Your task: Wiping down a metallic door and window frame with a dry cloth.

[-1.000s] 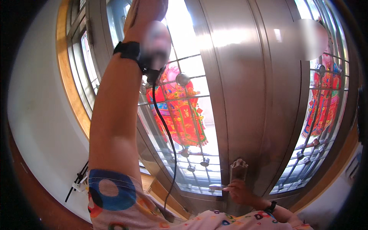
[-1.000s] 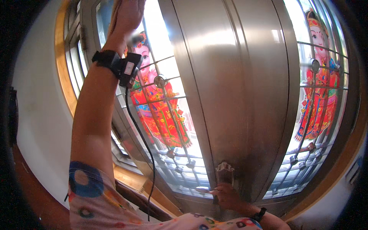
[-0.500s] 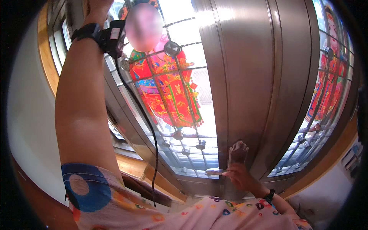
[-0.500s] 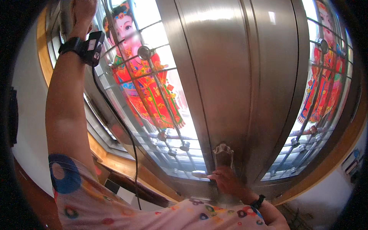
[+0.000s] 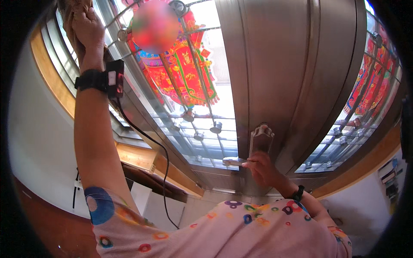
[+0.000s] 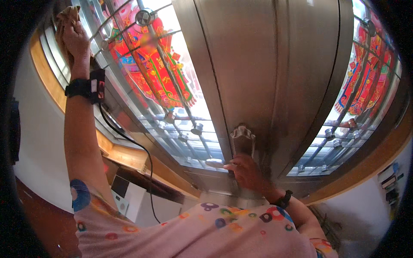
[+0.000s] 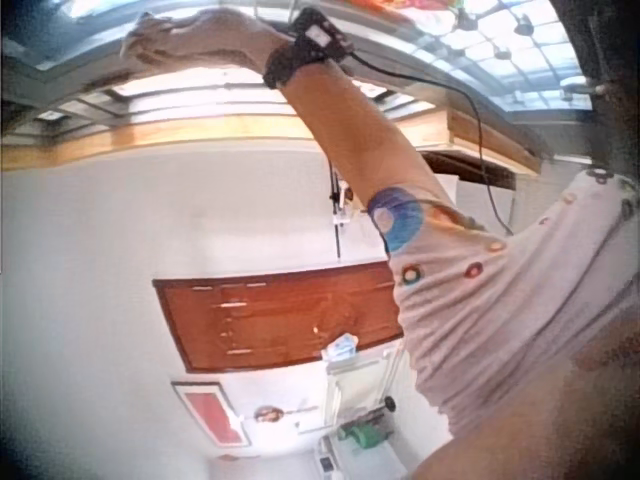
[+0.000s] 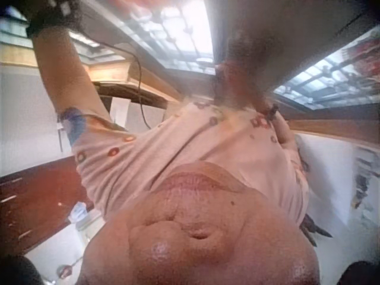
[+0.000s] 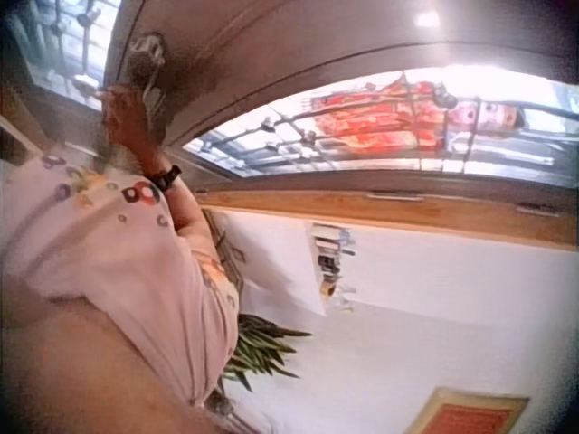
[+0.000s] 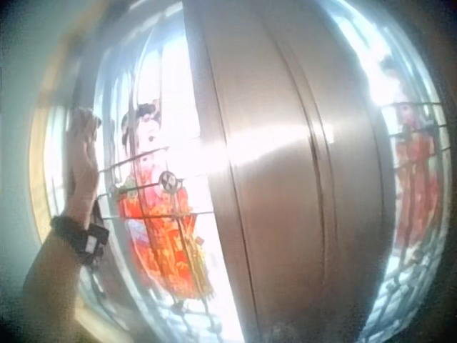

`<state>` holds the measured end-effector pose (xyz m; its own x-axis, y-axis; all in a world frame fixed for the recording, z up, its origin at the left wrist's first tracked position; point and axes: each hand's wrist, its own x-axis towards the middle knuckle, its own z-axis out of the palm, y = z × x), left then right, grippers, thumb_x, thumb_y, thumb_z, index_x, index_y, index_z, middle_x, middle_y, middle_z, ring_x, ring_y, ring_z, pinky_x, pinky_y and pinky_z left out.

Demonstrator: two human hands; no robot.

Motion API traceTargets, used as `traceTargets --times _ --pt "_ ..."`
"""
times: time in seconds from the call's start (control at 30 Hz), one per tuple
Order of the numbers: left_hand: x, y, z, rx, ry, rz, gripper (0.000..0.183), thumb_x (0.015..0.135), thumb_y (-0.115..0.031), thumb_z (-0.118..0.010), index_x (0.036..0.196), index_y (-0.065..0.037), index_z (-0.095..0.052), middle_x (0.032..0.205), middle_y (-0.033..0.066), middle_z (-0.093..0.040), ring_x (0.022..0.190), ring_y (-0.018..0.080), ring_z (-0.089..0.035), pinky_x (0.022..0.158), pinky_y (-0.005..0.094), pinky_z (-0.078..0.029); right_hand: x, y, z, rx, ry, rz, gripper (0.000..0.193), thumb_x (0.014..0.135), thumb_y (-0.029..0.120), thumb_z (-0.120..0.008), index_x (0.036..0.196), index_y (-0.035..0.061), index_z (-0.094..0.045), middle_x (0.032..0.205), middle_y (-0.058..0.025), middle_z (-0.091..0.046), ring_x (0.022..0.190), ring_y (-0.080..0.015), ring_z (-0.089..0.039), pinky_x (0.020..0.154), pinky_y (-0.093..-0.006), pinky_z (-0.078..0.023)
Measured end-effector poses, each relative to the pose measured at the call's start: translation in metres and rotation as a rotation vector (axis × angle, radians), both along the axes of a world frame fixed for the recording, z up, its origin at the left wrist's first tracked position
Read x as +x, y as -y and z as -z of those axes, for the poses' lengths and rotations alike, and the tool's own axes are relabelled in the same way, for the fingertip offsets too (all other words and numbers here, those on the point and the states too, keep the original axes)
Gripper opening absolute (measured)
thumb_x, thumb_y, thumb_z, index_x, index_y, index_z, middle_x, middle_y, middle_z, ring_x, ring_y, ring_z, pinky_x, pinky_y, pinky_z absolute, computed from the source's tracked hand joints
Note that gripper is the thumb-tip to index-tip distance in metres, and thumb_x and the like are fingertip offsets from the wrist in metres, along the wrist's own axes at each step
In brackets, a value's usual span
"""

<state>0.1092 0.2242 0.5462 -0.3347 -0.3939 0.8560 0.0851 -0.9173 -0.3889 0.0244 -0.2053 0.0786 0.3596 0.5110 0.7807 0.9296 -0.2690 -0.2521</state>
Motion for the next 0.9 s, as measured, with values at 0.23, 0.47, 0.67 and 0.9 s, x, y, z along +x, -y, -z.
traceTargets --times 0.23,0.47,0.67,0.9 --pt "-0.012 0.078 0.084 -0.079 -0.003 0.080 0.029 0.089 -0.013 -0.047 0.113 0.001 -0.055 0.115 0.0152 -0.054 0.109 0.0275 -0.052 0.094 0.0366 -0.040 -0.001 0.005 0.005 0.018 -0.087 -0.059 0.029 0.077 -0.001 -0.053 0.103 0.0120 -0.059 0.097 -0.0111 -0.050 0.094 -0.0297 -0.050 0.083 -0.0409 -0.042" --pt "-0.005 0.190 0.198 -0.403 -0.864 1.923 0.042 0.089 -0.023 -0.056 0.125 -0.005 -0.045 0.119 0.0106 -0.049 0.106 0.0195 -0.052 0.092 0.0291 -0.045 0.000 0.002 -0.001 -0.060 -0.049 -0.052 0.032 0.075 -0.005 -0.053 0.102 0.0101 -0.058 0.100 -0.0097 -0.048 0.100 -0.0280 -0.046 0.087 -0.0396 -0.038" --pt "-0.011 0.232 0.364 -0.085 -0.923 0.718 0.031 0.085 -0.017 -0.056 0.114 -0.006 -0.056 0.107 0.0104 -0.060 0.094 0.0195 -0.059 0.083 0.0306 -0.047 -0.002 -0.012 0.003 -0.024 -0.053 0.023 0.033 0.075 -0.004 -0.052 0.104 0.0096 -0.058 0.099 -0.0105 -0.052 0.101 -0.0288 -0.047 0.088 -0.0396 -0.038" --pt "-0.069 0.218 0.417 -0.509 -1.520 1.460 0.040 0.082 -0.015 -0.066 0.119 -0.006 -0.052 0.112 0.0060 -0.058 0.102 0.0148 -0.055 0.088 0.0308 -0.046 -0.010 -0.004 0.001 -0.011 -0.091 0.188 0.026 0.074 0.000 -0.057 0.099 0.0059 -0.058 0.097 -0.0138 -0.056 0.102 -0.0328 -0.049 0.088 -0.0405 -0.039"
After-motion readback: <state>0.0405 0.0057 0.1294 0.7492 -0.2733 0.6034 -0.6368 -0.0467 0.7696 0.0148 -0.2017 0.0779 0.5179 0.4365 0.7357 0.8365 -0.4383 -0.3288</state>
